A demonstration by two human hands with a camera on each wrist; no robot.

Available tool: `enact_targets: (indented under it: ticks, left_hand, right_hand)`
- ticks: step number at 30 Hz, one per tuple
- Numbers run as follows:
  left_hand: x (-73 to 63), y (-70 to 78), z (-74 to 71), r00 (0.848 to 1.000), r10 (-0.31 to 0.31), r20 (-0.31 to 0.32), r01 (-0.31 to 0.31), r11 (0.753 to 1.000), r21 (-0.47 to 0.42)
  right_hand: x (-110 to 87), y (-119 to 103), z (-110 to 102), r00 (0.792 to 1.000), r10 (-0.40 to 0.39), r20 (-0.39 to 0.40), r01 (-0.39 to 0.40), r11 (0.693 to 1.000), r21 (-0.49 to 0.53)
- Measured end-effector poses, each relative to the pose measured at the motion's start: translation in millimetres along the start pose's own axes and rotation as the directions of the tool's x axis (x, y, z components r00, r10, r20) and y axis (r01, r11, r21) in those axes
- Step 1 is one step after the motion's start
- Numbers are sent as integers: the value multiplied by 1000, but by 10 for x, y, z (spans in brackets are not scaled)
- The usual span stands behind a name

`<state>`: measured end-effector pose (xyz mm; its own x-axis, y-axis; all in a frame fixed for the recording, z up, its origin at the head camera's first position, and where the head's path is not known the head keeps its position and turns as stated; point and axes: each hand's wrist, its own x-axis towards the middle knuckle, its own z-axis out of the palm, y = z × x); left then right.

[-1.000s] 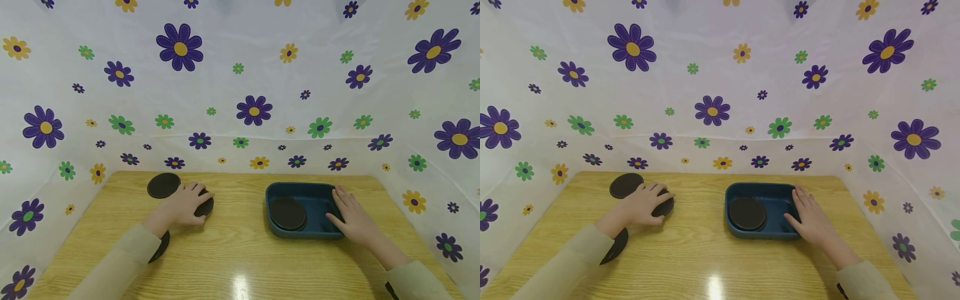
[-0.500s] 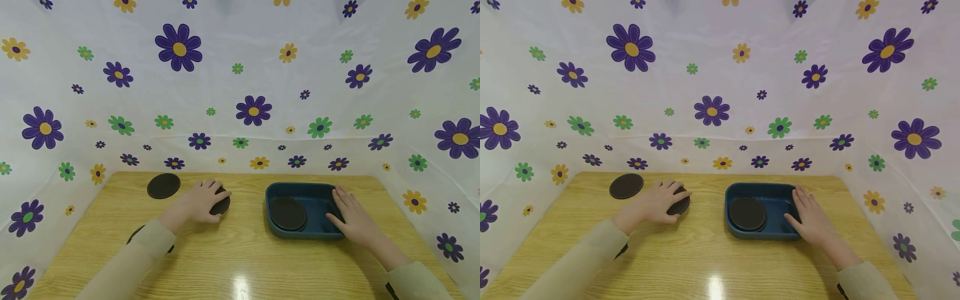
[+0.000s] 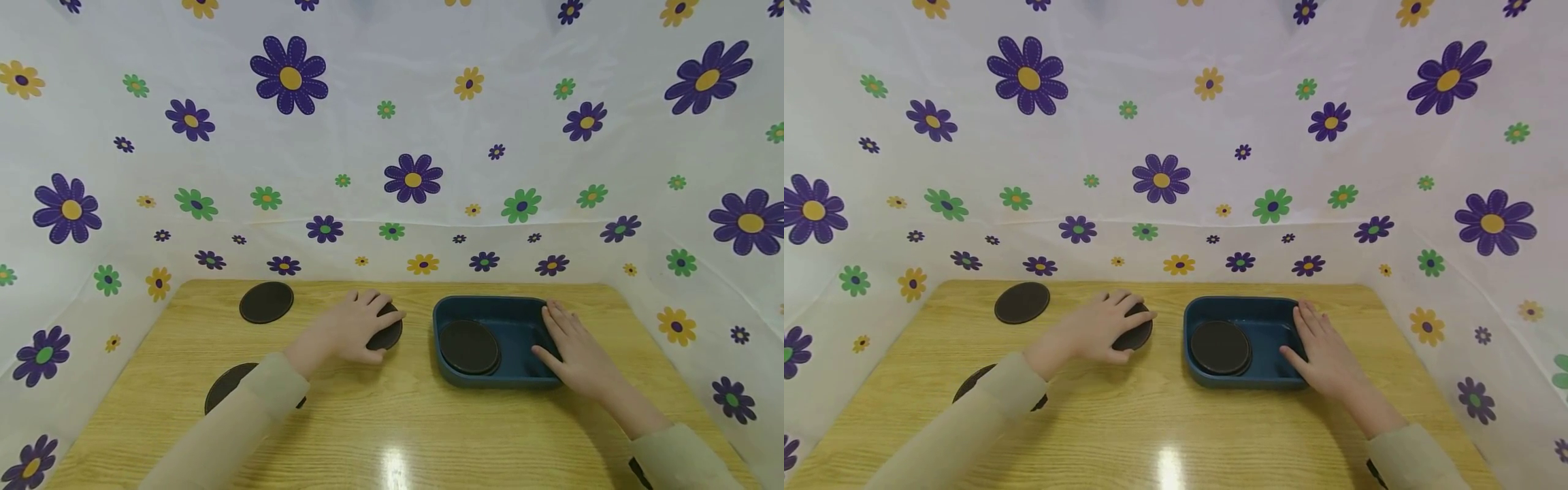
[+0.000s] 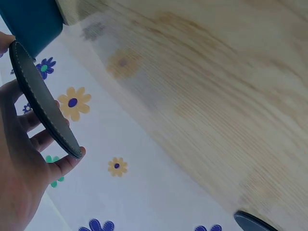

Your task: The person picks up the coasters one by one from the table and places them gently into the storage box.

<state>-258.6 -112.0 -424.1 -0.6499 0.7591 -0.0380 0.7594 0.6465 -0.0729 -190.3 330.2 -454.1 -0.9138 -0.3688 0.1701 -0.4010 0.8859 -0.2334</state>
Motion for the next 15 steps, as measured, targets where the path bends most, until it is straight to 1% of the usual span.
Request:
enact_targets:
  ticks: [5,11,15]
  left_hand:
    - [90,92,-36,999,30,-25,-29,999,16]
    - [190,193,-90,998,39,-45,-39,999,5]
    - [271,260,-102,997,51,-56,-50,998,27]
  right_hand:
    - [-2,5,3,1000,-11,-20,11,1000,-14]
    - [4,14,9,1000,-9,-15,8,1000,-14]
    - [8,20,11,1000,-3,-9,3,1000,-9]
